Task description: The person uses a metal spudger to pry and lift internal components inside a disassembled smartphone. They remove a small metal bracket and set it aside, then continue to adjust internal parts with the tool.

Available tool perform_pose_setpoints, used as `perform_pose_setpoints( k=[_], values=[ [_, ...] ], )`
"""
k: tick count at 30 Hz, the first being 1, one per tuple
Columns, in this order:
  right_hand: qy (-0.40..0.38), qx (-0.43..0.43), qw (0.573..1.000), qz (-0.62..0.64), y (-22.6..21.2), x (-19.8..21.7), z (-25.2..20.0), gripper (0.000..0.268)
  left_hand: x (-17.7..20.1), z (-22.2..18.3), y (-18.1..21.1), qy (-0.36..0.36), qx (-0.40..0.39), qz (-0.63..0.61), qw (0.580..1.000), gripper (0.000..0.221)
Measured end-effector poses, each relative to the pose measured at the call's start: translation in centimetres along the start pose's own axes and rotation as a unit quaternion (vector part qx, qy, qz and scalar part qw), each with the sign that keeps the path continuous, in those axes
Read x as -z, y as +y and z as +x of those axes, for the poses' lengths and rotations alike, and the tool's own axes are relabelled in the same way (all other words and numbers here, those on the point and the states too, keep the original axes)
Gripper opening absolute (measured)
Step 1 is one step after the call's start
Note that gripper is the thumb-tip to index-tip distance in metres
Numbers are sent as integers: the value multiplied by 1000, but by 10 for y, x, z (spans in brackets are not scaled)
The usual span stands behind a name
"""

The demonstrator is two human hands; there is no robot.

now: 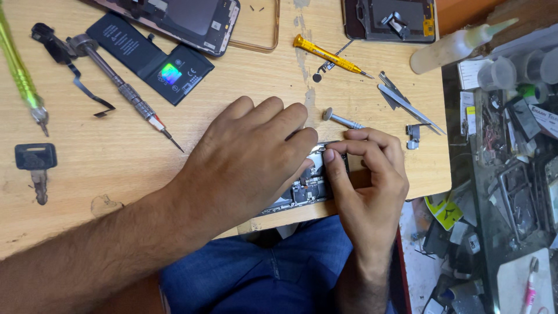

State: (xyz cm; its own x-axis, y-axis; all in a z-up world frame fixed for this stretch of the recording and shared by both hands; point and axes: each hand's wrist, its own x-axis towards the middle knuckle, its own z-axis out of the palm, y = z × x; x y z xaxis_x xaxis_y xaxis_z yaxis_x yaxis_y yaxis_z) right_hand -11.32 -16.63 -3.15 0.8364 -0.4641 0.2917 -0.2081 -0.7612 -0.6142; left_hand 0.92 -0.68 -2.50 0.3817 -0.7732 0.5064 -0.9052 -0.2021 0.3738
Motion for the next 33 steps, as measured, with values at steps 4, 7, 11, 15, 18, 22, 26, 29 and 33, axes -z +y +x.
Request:
perform_pose_setpoints(
  k=[4,7,11,15,18,22,26,29,33],
  values=[
    [8,-1,1000,-11,1,0,-1,14,-2,1,0,-6,2,6,1000,21],
    [17,0,1000,-15,2,0,-3,15,-3,0,0,1,2,0,1000,16],
    [31,2,999,-17,3,-1,-4,14,-4,0,1,2,-2,20,1000,11],
    [35,0,999,-29,2,-2,-5,15,-5,1,1,-13,-22,18,1000,18],
    [45,-2,998,-34,0,-3,-5,15,-4,1,0,-15,-40,38,998,17],
    [55,1,998,-39,0,-5,-5,15,-3,1,1,-51,-39,59,996,13],
    [60,9,997,-45,1,-5,-5,17,-2,2,1,-34,-45,58,997,16],
    [60,17,997,-41,2,-4,-5,17,-1,2,1,-43,-45,51,997,16],
    [36,54,997,-45,3,4,-6,17,2,3,2,-58,-44,50,996,12]
  ],
)
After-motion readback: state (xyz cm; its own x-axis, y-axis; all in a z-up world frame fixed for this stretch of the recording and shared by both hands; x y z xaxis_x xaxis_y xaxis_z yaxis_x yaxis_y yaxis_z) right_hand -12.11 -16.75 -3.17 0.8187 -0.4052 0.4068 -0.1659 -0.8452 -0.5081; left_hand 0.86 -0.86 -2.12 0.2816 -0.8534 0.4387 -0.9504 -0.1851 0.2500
